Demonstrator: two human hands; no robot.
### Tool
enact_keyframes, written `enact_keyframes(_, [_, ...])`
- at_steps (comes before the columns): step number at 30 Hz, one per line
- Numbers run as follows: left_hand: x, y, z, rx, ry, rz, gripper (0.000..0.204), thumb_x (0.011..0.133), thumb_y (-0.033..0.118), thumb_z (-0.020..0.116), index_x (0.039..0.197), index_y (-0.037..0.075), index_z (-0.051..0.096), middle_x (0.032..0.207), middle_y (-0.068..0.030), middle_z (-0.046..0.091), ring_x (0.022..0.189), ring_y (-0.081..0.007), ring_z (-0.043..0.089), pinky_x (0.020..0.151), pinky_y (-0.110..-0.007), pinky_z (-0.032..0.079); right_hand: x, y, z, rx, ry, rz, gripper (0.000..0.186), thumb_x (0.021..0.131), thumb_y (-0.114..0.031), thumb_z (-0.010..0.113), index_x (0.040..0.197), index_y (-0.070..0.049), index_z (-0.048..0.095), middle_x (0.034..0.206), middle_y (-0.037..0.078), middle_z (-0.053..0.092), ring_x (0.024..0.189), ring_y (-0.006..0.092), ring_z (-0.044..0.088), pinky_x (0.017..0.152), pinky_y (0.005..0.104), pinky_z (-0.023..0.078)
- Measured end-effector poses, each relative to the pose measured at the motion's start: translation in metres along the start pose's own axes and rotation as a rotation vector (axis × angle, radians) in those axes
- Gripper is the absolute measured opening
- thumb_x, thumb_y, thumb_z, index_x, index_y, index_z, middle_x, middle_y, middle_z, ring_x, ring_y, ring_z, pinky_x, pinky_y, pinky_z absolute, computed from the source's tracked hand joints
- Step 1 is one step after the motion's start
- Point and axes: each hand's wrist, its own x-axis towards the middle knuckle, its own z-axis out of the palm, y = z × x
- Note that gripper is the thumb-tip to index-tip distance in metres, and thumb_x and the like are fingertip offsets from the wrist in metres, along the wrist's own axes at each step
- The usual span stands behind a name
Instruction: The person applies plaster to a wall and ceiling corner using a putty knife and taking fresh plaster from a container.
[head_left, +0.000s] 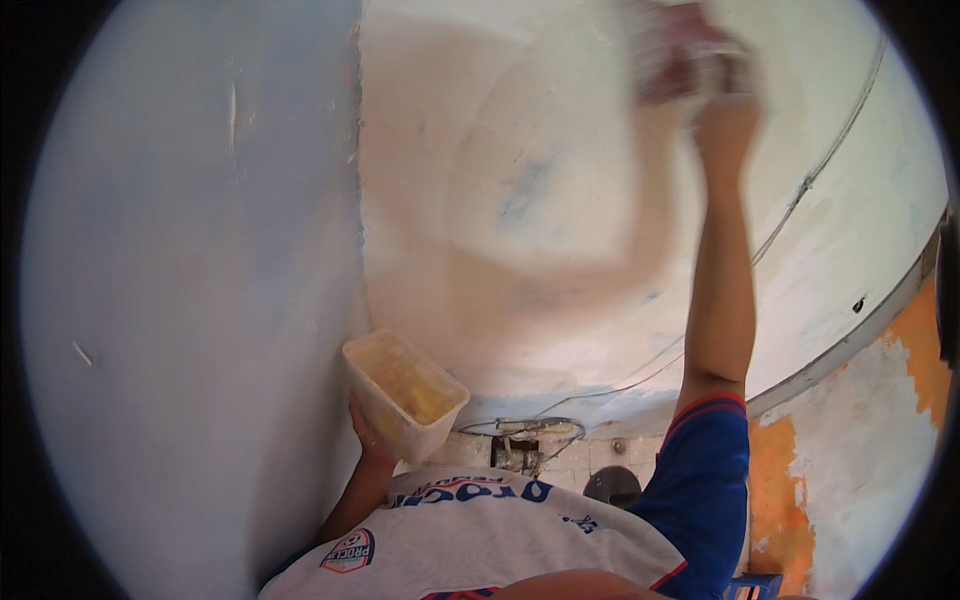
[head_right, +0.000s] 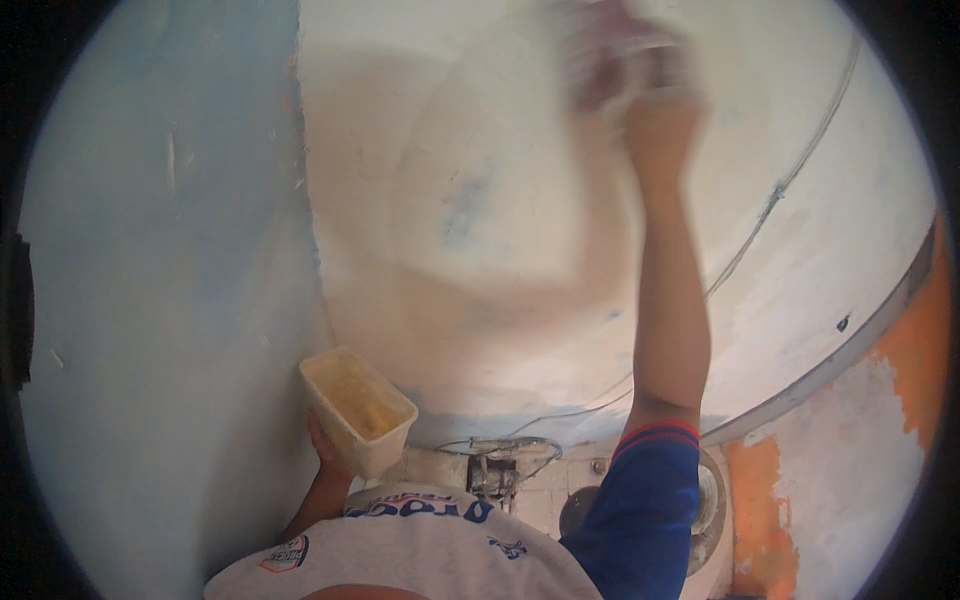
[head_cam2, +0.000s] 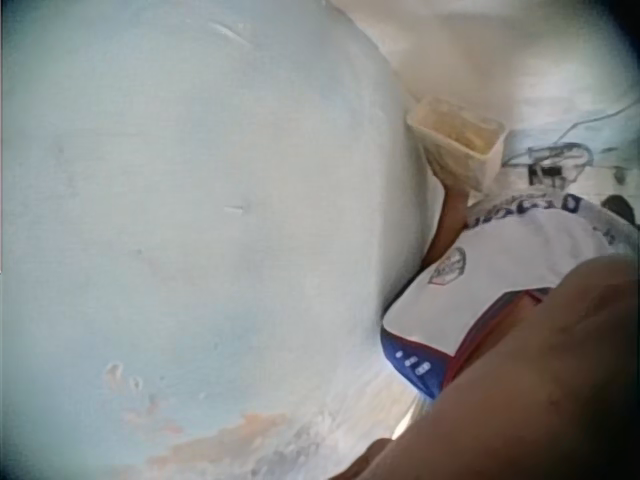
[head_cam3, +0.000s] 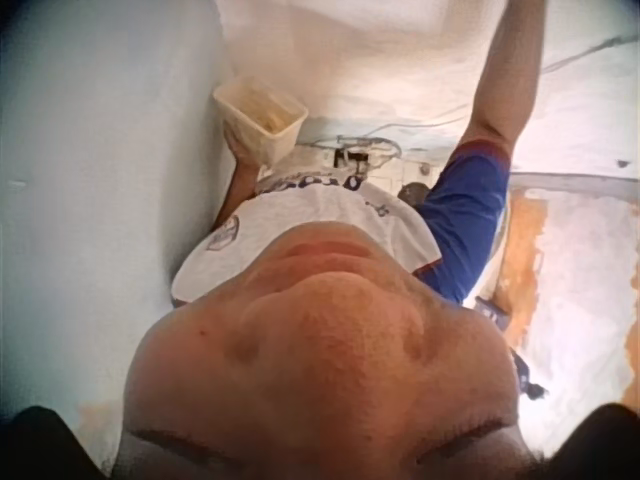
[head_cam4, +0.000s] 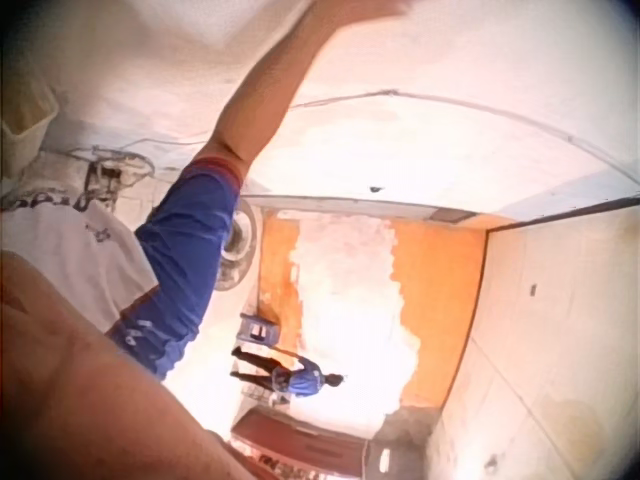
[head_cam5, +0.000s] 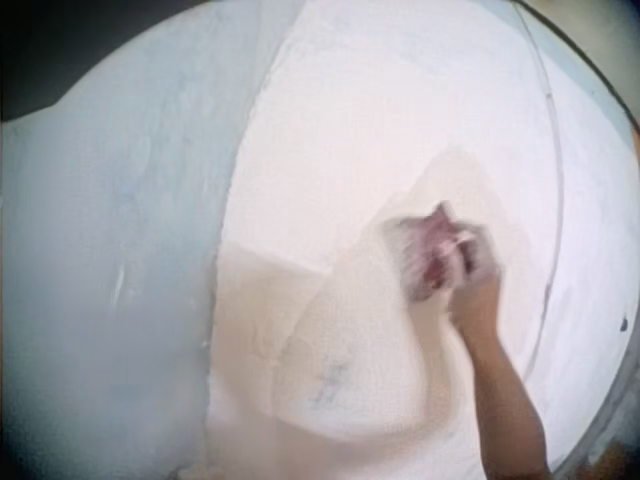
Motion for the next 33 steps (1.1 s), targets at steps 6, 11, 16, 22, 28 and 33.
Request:
enact_keyframes(6, [0.003, -0.005, -0.008, -0.015, 0.007, -0.03, 0.077, 0.104, 0.068, 0.032, 0.16, 0.016, 0.035, 0.157, -0.0116, 0.047, 0.142, -0.0353, 0.049, 0.117, -0.052, 0.042, -0.074, -0.076, -0.005, 0.334, -0.293, -0.332, 0.028, 0.103, -0.009, 0.056, 0.13, -0.007, 0.065, 0.123, 0.013, 0.069, 0.099, 0.0236, 0.071, 0.078, 0.0335, 0.058])
enact_keyframes(11, [0.002, -0.006, 0.001, -0.052, 0.03, -0.04, 0.078, 0.104, 0.069, 0.031, 0.161, 0.016, 0.035, 0.158, -0.0122, 0.046, 0.142, -0.0353, 0.049, 0.117, -0.052, 0.042, -0.067, -0.057, 0.0, 0.062, -0.323, -0.231, 0.025, 0.103, -0.013, 0.061, 0.126, -0.008, 0.066, 0.113, 0.017, 0.076, 0.096, 0.0298, 0.076, 0.073, 0.0411, 0.062])
enact_keyframes(16, [-0.007, 0.004, -0.002, 0.023, -0.006, -0.026, 0.079, 0.104, 0.07, 0.029, 0.162, 0.016, 0.033, 0.159, -0.0124, 0.044, 0.143, -0.0347, 0.048, 0.117, -0.051, 0.042, -0.037, -0.06, -0.048, 0.107, -0.011, -0.027, 0.024, 0.104, -0.019, 0.061, 0.125, -0.009, 0.064, 0.098, 0.015, 0.076, 0.079, 0.0306, 0.075, 0.068, 0.0411, 0.058])
enact_keyframes(22, [-0.005, 0.002, -0.001, 0.0, -0.005, -0.025, 0.082, 0.103, 0.072, 0.03, 0.162, 0.016, 0.033, 0.159, -0.0122, 0.044, 0.143, -0.0339, 0.047, 0.119, -0.051, 0.04, -0.113, -0.073, 0.017, 0.162, -0.327, -0.659, 0.039, 0.092, 0.001, 0.06, 0.127, -0.013, 0.066, 0.11, 0.008, 0.076, 0.098, 0.0265, 0.075, 0.075, 0.0378, 0.062])
enact_keyframes(28, [-0.012, 0.01, -0.013, 0.018, 0.02, -0.035, 0.083, 0.102, 0.073, 0.031, 0.163, 0.017, 0.031, 0.162, -0.0113, 0.041, 0.147, -0.0347, 0.042, 0.12, -0.052, 0.038, -0.039, -0.072, -0.038, 0.137, 0.022, -0.079, 0.024, 0.105, -0.019, 0.058, 0.125, -0.007, 0.065, 0.076, 0.012, 0.075, 0.067, 0.0257, 0.075, 0.057, 0.0345, 0.056])
enact_keyframes(33, [-0.009, 0.006, -0.01, -0.052, 0.001, -0.056, 0.084, 0.101, 0.074, 0.031, 0.163, 0.017, 0.03, 0.162, -0.011, 0.041, 0.146, -0.0357, 0.043, 0.12, -0.052, 0.038, -0.135, -0.086, 0.005, 0.255, -0.564, -0.42, 0.037, 0.097, -0.01, 0.068, 0.133, -0.014, 0.063, 0.117, 0.007, 0.075, 0.092, 0.0316, 0.076, 0.082, 0.0393, 0.062])
